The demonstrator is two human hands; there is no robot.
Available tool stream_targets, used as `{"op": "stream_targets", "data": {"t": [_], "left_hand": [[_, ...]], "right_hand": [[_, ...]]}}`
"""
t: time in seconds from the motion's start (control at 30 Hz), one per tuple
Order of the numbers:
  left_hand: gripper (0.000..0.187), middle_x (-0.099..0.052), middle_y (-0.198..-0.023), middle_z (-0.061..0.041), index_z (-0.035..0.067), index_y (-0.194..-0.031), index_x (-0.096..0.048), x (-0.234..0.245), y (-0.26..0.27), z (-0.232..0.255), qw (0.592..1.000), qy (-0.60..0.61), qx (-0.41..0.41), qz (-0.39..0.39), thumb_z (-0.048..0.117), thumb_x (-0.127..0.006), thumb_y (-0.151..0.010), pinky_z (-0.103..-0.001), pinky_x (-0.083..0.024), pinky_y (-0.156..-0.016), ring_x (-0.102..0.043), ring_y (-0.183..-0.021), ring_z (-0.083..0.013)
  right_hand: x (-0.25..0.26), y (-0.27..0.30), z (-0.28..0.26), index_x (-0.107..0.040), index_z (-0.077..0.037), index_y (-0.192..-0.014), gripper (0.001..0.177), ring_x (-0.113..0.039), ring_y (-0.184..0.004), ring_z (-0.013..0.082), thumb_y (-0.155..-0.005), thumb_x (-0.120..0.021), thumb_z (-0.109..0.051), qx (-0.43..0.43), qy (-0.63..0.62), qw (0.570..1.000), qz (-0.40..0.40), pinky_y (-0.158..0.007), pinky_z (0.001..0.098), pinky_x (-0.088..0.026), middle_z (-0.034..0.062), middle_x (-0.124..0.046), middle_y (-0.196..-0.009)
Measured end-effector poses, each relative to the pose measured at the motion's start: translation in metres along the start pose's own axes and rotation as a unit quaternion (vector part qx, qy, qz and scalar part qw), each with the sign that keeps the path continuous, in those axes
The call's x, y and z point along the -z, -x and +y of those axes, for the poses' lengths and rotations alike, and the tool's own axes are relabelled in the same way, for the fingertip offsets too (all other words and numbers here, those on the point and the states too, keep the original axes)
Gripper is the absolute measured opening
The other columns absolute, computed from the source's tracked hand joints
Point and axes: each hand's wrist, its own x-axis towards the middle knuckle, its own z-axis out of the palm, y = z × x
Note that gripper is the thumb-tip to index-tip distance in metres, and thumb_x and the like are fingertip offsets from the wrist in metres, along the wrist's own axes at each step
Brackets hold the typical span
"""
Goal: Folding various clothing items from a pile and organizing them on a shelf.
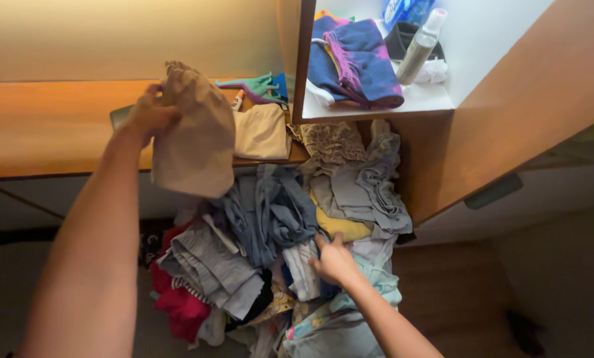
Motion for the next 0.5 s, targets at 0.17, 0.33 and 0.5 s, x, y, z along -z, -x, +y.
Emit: {"op": "stream_targets", "data": {"t": [0.17, 0.33, 0.5], "left_hand": [[0.075, -0.060, -0.125, -0.021, 0.006, -0.137, -0.044, -0.072, 0.054, 0.018, 0.927, -0.342, -0.104, 0.113, 0.037, -0.075, -0.077, -0.056, -0.044, -0.091, -0.056, -0.111, -0.0387], [0.086, -0.051, -0.133, -0.026, -0.002, -0.131, -0.054, -0.177, 0.124, -0.047, 0.848, -0.507, -0.041, 0.148, 0.058, -0.079, -0.074, -0.065, -0.036, -0.101, -0.047, -0.123, -0.0463], [0.113, -0.038, -0.146, -0.025, 0.005, -0.152, -0.035, -0.220, 0.194, -0.069, 0.867, -0.454, 0.135, 0.155, 0.065, -0.082, -0.068, -0.064, -0.032, -0.110, -0.039, -0.134, -0.0452]], "right_hand": [[0.004, 0.003, -0.009, -0.046, -0.018, -0.148, 0.070, -0.064, -0.099, 0.0541, -0.085, -0.073, -0.032, -0.004, 0.000, 1.000, -0.003, -0.094, 0.0534, -0.053, 0.0377, -0.042, -0.131], [-0.003, 0.001, -0.006, -0.050, -0.014, -0.144, 0.067, -0.064, -0.093, 0.0547, -0.084, -0.076, -0.031, 0.031, 0.034, 0.998, 0.034, -0.104, 0.0595, -0.042, 0.0375, -0.044, -0.127], [0.002, 0.006, -0.011, -0.049, -0.014, -0.145, 0.069, -0.064, -0.092, 0.0557, -0.084, -0.075, -0.030, 0.010, 0.010, 0.999, 0.029, -0.100, 0.0573, -0.047, 0.0362, -0.043, -0.130]]}}
